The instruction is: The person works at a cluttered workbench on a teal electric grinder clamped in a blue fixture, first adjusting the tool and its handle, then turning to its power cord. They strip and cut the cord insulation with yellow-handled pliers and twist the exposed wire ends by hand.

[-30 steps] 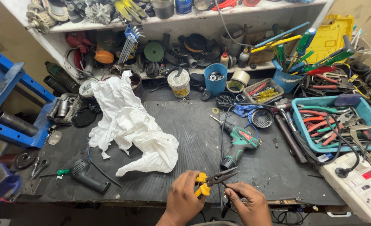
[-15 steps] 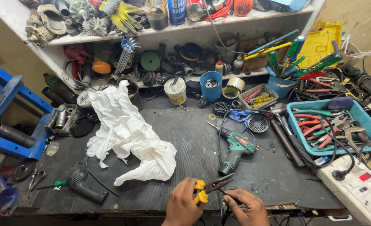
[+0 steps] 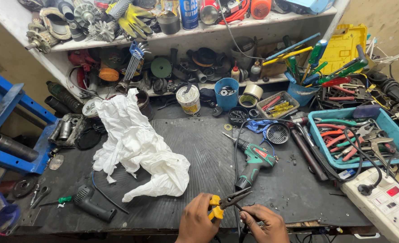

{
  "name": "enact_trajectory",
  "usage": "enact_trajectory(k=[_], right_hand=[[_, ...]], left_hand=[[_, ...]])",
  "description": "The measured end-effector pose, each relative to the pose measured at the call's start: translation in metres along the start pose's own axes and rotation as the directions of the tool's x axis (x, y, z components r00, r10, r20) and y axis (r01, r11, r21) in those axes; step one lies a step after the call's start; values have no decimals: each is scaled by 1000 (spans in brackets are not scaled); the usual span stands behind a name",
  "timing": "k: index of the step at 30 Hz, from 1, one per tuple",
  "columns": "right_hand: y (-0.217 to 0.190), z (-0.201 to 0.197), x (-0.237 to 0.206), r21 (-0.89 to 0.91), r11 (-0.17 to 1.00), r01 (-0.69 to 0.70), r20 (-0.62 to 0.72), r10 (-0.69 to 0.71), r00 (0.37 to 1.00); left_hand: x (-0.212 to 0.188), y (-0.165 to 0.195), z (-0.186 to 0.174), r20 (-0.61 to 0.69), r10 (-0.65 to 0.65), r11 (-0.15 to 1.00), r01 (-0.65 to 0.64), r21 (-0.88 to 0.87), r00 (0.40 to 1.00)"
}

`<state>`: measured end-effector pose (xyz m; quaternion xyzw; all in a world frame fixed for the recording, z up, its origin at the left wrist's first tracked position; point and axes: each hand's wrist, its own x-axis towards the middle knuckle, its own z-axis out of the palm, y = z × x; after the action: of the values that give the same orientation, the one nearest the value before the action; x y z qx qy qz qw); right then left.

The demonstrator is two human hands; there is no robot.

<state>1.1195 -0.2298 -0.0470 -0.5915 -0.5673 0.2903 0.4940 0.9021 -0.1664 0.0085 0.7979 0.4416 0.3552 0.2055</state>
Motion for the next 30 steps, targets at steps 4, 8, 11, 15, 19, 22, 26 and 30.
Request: enact_trajectory(k=[4,8,11,15,19,22,26,30], right_hand=[[-1,1,0,23,999,-47,5,47,999],[-1,1,1,16,1000,-23,0,23,1000],[-1,1,1,25,999,-30,11,30,1000],[-2,2,2,33,998,-50,13,50,999],[-2,3,1,38,997,-74,8,74,997],[-1,3,1,33,998,-52,0,53,999],[0,4,1,39,997,-69,6,69,998],[0,4,1,41,998,-53,-2,53,999]], left_hand=[[1,-1,0,59,-71,997,71,7,996],[1,-2,1,53,-78,997,78,-2,996],[1,-3,2,56,-88,996,88,2,995],[1,-4,2,39,-74,997,74,4,996],[1,-4,1,61,-111,994,111,11,992],[2,-4,0,79,-137,991,137,6,987],[3,-3,0,92,-163,986,164,1,982],[3,-2,-1,88,-166,986,166,-1,982]])
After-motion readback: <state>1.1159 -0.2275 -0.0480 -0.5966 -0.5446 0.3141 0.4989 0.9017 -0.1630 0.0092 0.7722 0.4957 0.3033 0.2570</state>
